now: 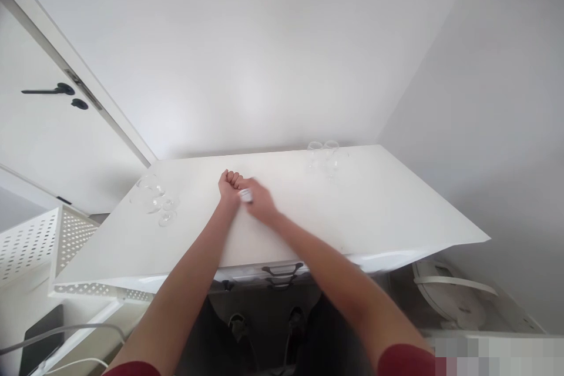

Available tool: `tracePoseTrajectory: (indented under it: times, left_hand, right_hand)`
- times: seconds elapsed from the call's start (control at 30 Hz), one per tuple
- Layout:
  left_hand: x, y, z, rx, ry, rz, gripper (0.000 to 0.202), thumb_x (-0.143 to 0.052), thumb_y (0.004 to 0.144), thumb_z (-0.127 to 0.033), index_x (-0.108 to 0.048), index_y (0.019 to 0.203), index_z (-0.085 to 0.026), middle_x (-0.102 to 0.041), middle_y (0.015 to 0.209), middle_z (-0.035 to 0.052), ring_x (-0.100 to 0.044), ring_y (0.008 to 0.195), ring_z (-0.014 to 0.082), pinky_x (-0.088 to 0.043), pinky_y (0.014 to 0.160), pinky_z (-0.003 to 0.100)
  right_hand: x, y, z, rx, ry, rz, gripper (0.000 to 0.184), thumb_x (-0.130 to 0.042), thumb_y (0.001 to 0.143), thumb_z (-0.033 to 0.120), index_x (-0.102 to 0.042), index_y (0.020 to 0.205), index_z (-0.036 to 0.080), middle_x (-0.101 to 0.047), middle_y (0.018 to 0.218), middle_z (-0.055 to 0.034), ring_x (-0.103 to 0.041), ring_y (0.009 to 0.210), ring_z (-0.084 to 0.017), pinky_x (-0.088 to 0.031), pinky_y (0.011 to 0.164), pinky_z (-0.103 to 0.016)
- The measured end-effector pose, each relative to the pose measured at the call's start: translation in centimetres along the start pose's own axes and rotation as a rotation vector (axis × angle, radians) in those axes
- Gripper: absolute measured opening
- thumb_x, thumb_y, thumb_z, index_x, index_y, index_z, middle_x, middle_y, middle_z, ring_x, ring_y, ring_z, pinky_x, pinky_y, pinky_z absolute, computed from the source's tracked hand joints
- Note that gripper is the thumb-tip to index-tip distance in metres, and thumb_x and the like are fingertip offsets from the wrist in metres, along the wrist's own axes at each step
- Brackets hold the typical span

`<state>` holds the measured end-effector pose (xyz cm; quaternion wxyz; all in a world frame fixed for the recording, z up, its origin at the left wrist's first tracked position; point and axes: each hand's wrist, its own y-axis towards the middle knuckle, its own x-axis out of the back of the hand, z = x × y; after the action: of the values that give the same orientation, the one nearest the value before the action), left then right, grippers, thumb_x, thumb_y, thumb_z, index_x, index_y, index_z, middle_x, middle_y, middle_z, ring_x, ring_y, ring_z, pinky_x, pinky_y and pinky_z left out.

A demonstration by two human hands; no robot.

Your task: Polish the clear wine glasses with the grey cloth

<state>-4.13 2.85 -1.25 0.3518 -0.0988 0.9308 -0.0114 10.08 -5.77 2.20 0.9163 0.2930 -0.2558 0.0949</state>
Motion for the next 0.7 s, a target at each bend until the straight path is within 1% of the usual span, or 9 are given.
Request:
tracePoseTrajectory:
  times: [0.07, 0.13, 0.2, 0.27, 0.4, 0.53, 0.63, 0.67, 0.7]
  left_hand:
    - [0.0, -0.1, 0.1, -0.023, 0.030, -0.004, 0.053, -0.048, 0.101, -0.046, -0.014, 0.068, -0.023, -0.014, 0.058, -0.0041, -0.020, 0.046, 0.0099, -0.026, 0.043, 0.029]
    - [0.1, -0.2, 0.0, -0.022, 0.042, 0.001, 0.052, -0.049, 0.101, -0.045, -0.015, 0.068, -0.023, -0.015, 0.057, -0.0044, -0.020, 0.046, 0.0100, -0.026, 0.043, 0.029]
    - [0.2, -0.4, -0.1, -0.009, 0.022, 0.012, 0.051, -0.049, 0.101, -0.042, -0.016, 0.067, -0.023, -0.015, 0.057, -0.0044, -0.020, 0.045, 0.0102, -0.026, 0.043, 0.029]
    - [0.1, -0.6, -0.3, -0.005, -0.020, 0.014, 0.050, -0.049, 0.100, -0.039, -0.016, 0.067, -0.023, -0.015, 0.056, -0.0044, -0.020, 0.045, 0.0102, -0.026, 0.043, 0.028]
    - [-0.2, -0.8, -0.5, 0.015, -0.064, 0.016, 0.048, -0.050, 0.099, -0.036, -0.018, 0.066, -0.023, -0.015, 0.056, -0.0042, -0.020, 0.045, 0.0098, -0.025, 0.042, 0.028]
    - [-0.4, -0.8, -0.5, 0.018, -0.012, 0.018, 0.047, -0.047, 0.100, -0.038, -0.020, 0.065, -0.023, -0.017, 0.057, -0.0041, -0.021, 0.045, 0.0098, -0.028, 0.042, 0.027]
    - [-0.5, -1.0, -0.6, -0.021, 0.022, 0.046, 0.046, -0.046, 0.102, -0.040, -0.024, 0.066, -0.023, -0.018, 0.058, -0.0045, -0.022, 0.045, 0.0101, -0.030, 0.041, 0.025]
    - [-0.6, -1.0, -0.7, -0.047, 0.031, 0.057, 0.044, -0.046, 0.103, -0.039, -0.028, 0.066, -0.024, -0.020, 0.058, -0.0048, -0.023, 0.045, 0.0102, -0.031, 0.041, 0.024]
    - [-0.8, -1.1, -0.8, -0.075, 0.063, 0.067, 0.042, -0.046, 0.103, -0.039, -0.033, 0.067, -0.024, -0.021, 0.057, -0.0050, -0.025, 0.045, 0.0104, -0.032, 0.041, 0.023]
  right_hand:
    - [-3.9, 1.5, 4.9, 0.159, -0.039, 0.226, 0.065, -0.060, 0.089, 0.027, -0.044, 0.151, 0.029, -0.067, 0.112, -0.0044, -0.062, 0.091, -0.021, -0.048, 0.082, -0.032]
    - [-7.1, 3.3, 9.5, 0.276, -0.102, 0.408, 0.075, -0.054, 0.096, 0.028, -0.021, 0.163, 0.036, -0.068, 0.104, -0.0011, -0.059, 0.074, -0.018, -0.044, 0.069, -0.029]
    - [-9.2, 5.3, 12.9, 0.307, -0.202, 0.428, 0.068, -0.043, 0.103, 0.027, -0.014, 0.164, 0.037, -0.067, 0.101, -0.0012, -0.055, 0.067, -0.017, -0.040, 0.061, -0.027]
    - [-10.6, 7.2, 14.6, 0.298, -0.277, 0.444, 0.056, -0.039, 0.106, 0.031, -0.022, 0.159, 0.030, -0.068, 0.098, -0.0021, -0.054, 0.064, -0.017, -0.037, 0.057, -0.026]
    - [-12.4, 9.5, 14.3, 0.302, -0.361, 0.598, 0.027, -0.042, 0.105, 0.029, -0.049, 0.131, 0.023, -0.068, 0.090, -0.0017, -0.056, 0.063, -0.017, -0.035, 0.055, -0.025]
    - [-13.3, 9.5, 13.2, 0.285, -0.333, 0.653, 0.022, -0.052, 0.095, 0.016, -0.053, 0.115, 0.024, -0.068, 0.088, -0.0006, -0.057, 0.064, -0.017, -0.031, 0.055, -0.025]
    - [-12.0, 9.1, 13.0, 0.271, -0.188, 0.568, 0.009, -0.056, 0.095, 0.020, -0.056, 0.103, 0.024, -0.066, 0.083, 0.0010, -0.058, 0.067, -0.016, -0.031, 0.057, -0.025]
    - [-11.0, 9.0, 12.7, 0.240, -0.098, 0.505, 0.004, -0.057, 0.097, 0.026, -0.057, 0.101, 0.025, -0.065, 0.081, 0.0019, -0.058, 0.067, -0.015, -0.032, 0.057, -0.024]
    - [-9.8, 9.0, 12.2, 0.187, 0.016, 0.428, 0.008, -0.057, 0.099, 0.034, -0.057, 0.101, 0.026, -0.064, 0.077, 0.0031, -0.057, 0.067, -0.015, -0.033, 0.058, -0.024]
